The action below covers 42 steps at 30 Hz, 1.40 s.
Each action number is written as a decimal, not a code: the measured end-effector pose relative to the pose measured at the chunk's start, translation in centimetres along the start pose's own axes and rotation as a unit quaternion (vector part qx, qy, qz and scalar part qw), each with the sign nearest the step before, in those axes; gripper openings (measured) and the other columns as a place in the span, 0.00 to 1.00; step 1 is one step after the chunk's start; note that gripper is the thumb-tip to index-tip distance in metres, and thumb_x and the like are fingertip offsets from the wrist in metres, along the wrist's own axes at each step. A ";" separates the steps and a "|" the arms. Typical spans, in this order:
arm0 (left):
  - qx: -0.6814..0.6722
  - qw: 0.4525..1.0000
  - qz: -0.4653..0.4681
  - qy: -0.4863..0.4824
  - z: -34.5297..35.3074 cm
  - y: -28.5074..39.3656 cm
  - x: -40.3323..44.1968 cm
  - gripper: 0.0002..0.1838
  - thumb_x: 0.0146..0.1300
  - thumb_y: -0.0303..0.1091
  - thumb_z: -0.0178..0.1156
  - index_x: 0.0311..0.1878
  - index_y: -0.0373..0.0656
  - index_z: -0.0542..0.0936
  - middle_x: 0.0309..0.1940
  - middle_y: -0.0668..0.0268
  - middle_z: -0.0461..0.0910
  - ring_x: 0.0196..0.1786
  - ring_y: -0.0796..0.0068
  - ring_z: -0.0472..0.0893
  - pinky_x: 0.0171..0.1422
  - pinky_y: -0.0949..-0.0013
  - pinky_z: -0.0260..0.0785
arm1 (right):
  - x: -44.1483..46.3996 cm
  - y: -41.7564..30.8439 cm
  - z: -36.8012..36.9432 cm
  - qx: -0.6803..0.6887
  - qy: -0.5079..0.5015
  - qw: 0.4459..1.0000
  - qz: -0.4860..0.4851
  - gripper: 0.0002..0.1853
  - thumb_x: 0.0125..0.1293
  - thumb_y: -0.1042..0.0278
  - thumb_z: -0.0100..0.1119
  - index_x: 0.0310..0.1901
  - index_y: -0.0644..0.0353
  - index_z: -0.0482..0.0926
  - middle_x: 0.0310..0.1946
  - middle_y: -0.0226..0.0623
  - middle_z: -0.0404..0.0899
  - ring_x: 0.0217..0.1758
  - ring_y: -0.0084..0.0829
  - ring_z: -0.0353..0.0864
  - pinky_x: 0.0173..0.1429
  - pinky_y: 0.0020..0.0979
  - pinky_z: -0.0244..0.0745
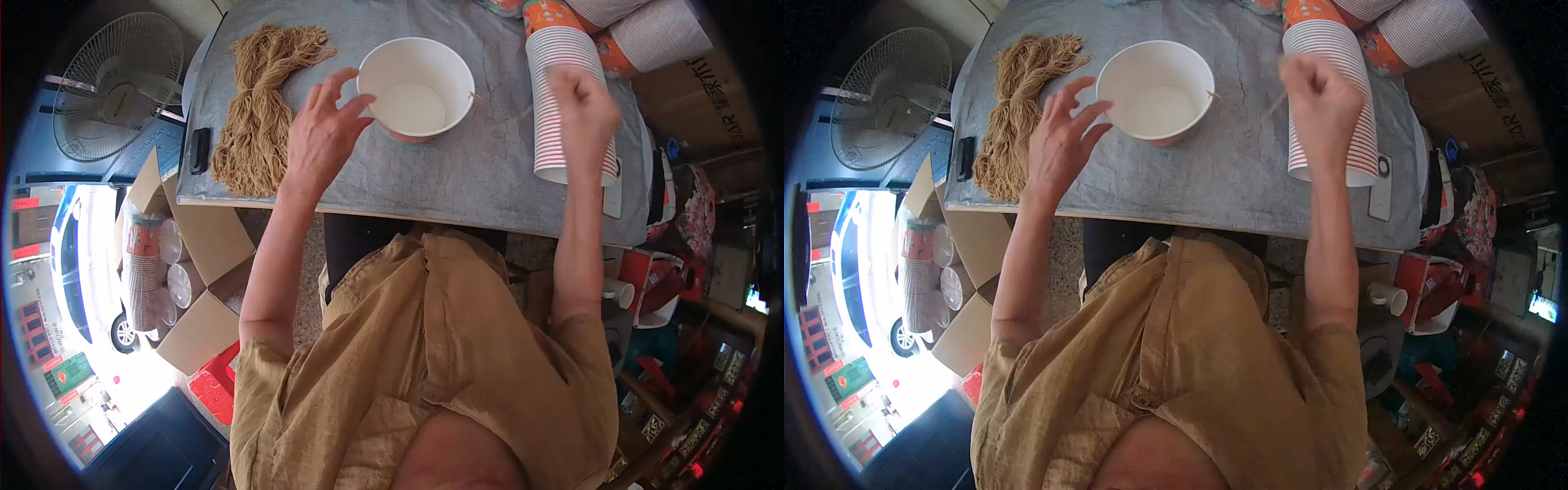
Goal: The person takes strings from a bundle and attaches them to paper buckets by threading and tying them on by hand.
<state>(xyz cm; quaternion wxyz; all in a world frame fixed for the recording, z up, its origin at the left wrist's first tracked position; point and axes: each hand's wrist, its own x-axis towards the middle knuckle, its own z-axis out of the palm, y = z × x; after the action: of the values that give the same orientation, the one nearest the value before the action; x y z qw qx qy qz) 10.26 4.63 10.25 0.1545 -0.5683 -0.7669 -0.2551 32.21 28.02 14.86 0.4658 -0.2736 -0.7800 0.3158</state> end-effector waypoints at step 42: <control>-0.190 0.980 0.001 -0.060 0.4 4.3 -8.9 0.13 0.54 0.20 0.68 0.43 0.43 0.84 0.43 0.66 0.83 0.44 0.62 0.83 0.46 0.62 0.77 | -8.8 -3.7 6.6 0.023 -0.487 0.867 0.107 0.05 0.58 0.72 0.61 0.28 0.64 0.80 0.21 0.41 0.80 0.24 0.35 0.80 0.33 0.35 0.73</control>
<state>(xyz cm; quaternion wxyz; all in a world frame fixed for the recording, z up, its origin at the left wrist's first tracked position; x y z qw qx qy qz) 17.10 -1.24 6.21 -0.0021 -0.6023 -0.7117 -0.3615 29.42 17.69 10.34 -0.0036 -0.1561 -0.8660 0.4751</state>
